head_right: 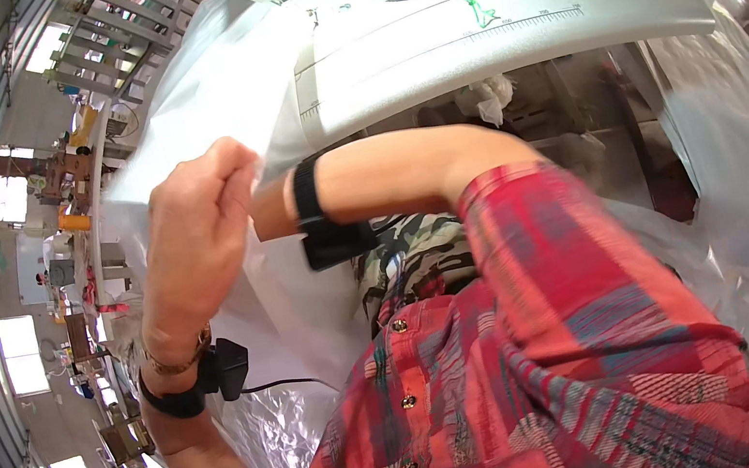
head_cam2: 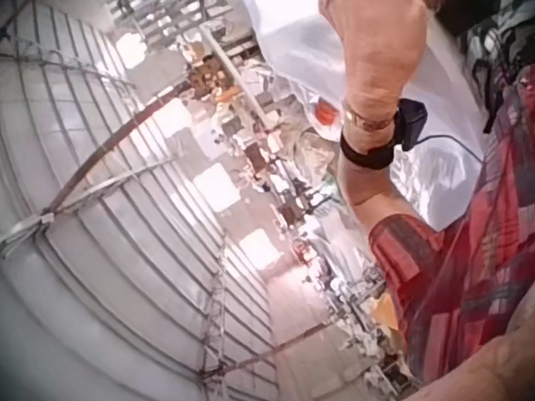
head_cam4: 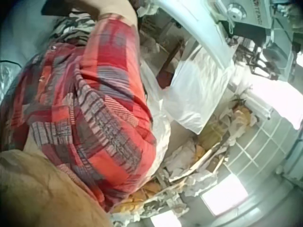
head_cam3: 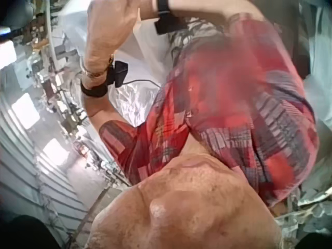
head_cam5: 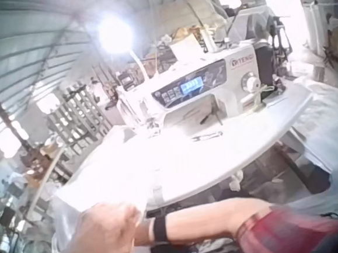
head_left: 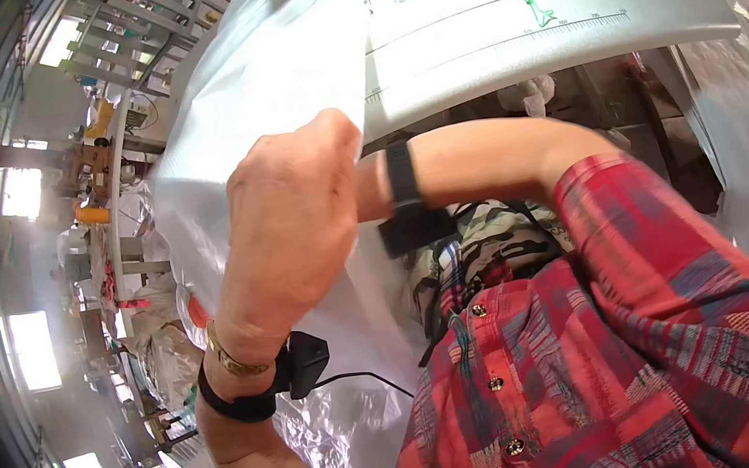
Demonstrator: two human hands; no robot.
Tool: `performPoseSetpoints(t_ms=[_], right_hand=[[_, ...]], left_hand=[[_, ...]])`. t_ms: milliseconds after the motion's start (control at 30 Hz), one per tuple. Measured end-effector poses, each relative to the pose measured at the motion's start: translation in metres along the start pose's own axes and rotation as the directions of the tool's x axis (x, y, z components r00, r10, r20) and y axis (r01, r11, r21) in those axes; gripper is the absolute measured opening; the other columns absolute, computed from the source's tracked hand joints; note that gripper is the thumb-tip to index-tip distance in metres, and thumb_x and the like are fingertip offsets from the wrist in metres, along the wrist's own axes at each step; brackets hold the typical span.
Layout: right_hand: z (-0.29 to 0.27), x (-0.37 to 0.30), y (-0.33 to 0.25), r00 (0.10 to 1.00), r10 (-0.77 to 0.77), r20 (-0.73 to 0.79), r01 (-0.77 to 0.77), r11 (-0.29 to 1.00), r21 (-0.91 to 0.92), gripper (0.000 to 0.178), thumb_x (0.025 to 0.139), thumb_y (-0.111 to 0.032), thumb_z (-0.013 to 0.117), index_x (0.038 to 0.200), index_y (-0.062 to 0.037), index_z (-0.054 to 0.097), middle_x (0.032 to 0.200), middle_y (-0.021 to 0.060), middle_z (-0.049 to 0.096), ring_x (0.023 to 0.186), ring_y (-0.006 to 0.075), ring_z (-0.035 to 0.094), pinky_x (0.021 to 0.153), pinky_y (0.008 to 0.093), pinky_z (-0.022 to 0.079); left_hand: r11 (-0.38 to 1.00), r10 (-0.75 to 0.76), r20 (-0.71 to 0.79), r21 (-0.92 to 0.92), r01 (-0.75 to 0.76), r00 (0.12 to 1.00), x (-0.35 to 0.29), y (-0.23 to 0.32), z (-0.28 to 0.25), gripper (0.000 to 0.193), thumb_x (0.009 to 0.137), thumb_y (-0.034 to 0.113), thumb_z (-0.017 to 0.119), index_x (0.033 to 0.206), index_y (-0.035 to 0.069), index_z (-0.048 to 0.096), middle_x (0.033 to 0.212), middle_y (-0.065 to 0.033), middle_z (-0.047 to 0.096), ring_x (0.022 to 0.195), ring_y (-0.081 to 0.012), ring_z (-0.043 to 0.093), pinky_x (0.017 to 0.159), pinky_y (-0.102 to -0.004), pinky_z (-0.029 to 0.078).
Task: The recorder is sewing large white plastic or fabric sheets using an industrial sewing machine.
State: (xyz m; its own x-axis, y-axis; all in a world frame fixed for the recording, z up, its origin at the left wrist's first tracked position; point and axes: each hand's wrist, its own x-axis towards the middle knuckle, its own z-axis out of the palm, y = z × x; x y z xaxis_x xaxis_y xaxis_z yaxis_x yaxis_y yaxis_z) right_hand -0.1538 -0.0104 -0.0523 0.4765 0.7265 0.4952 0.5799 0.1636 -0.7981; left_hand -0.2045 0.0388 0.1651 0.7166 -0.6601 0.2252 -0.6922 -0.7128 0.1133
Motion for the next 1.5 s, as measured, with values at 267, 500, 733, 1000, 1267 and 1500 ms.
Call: performPoseSetpoints(t_ms=[267,500,733,1000,1267,1500], right_hand=[[0.016,-0.049,-0.004,0.988,-0.028,0.151,0.047,0.991,-0.125,0.028,0.087,-0.02,0.061,0.105,0.0011,0.064,0.108,0.0239,0.066,0.101,0.0385,0.063,0.088,0.0436,0.049],[-0.09,-0.052,-0.064,0.743,0.441,0.503,-0.112,0.823,-0.557,0.033,0.087,-0.026,0.059,0.08,0.0057,0.065,0.074,0.0233,0.066,0.073,0.0403,0.066,0.066,0.0479,0.051],[-0.112,-0.047,-0.056,0.898,-0.16,0.41,0.393,0.709,-0.585,0.016,0.085,-0.022,0.069,0.094,-0.0096,0.064,0.099,0.0025,0.06,0.103,0.0197,0.055,0.097,0.0386,0.043],[-0.1,-0.05,-0.044,0.844,-0.212,0.493,0.484,0.699,-0.526,0.018,0.08,-0.021,0.073,0.092,-0.0097,0.065,0.102,0.0011,0.061,0.099,0.0208,0.057,0.094,0.0399,0.044],[-0.089,-0.051,-0.05,0.86,-0.172,0.48,0.468,0.641,-0.609,0.013,0.089,-0.02,0.058,0.087,-0.0079,0.055,0.086,0.0029,0.054,0.089,0.0191,0.054,0.084,0.0339,0.043],[-0.094,-0.046,-0.05,0.907,-0.125,0.403,0.365,0.712,-0.6,0.012,0.088,-0.02,0.062,0.09,-0.0096,0.058,0.086,0.0031,0.058,0.089,0.0211,0.057,0.082,0.0355,0.044]], left_hand=[[0.988,-0.074,0.194,0.146,0.046,0.978,-0.065,-0.006,0.105,0.009,0.079,0.005,0.06,0.087,0.005,0.057,0.069,-0.0115,0.063,0.069,-0.0278,0.066,0.073,-0.0416,0.048],[0.854,-0.505,-0.159,-0.238,0.464,0.848,-0.101,-0.008,0.178,0.012,0.094,0.014,0.058,0.097,0.003,0.06,0.058,-0.0111,0.061,0.056,-0.0269,0.064,0.052,-0.0402,0.047],[-0.252,-0.656,0.417,-0.907,0.338,0.629,-0.112,-0.012,0.185,0.01,0.093,0.01,0.063,0.095,0.0,0.065,0.074,0.0064,0.059,0.052,0.0012,0.04,0.046,-0.0176,0.027],[-0.388,-0.578,0.488,-0.869,0.306,0.654,-0.109,-0.005,0.167,0.017,0.093,0.016,0.065,0.095,-0.001,0.065,0.064,0.012,0.046,0.048,0.0036,0.03,0.043,-0.0166,0.019],[0.884,-0.466,-0.424,-0.268,0.384,0.777,-0.095,0.033,0.149,0.048,0.085,0.008,0.07,0.13,0.001,0.055,0.07,-0.013,0.059,0.058,-0.0283,0.06,0.057,-0.0399,0.047],[0.649,-0.673,-0.171,-0.604,0.463,0.72,-0.098,0.026,0.155,0.053,0.089,0.0,0.061,0.14,-0.001,0.047,0.084,-0.0089,0.062,0.068,-0.0185,0.059,0.062,-0.0316,0.047]])
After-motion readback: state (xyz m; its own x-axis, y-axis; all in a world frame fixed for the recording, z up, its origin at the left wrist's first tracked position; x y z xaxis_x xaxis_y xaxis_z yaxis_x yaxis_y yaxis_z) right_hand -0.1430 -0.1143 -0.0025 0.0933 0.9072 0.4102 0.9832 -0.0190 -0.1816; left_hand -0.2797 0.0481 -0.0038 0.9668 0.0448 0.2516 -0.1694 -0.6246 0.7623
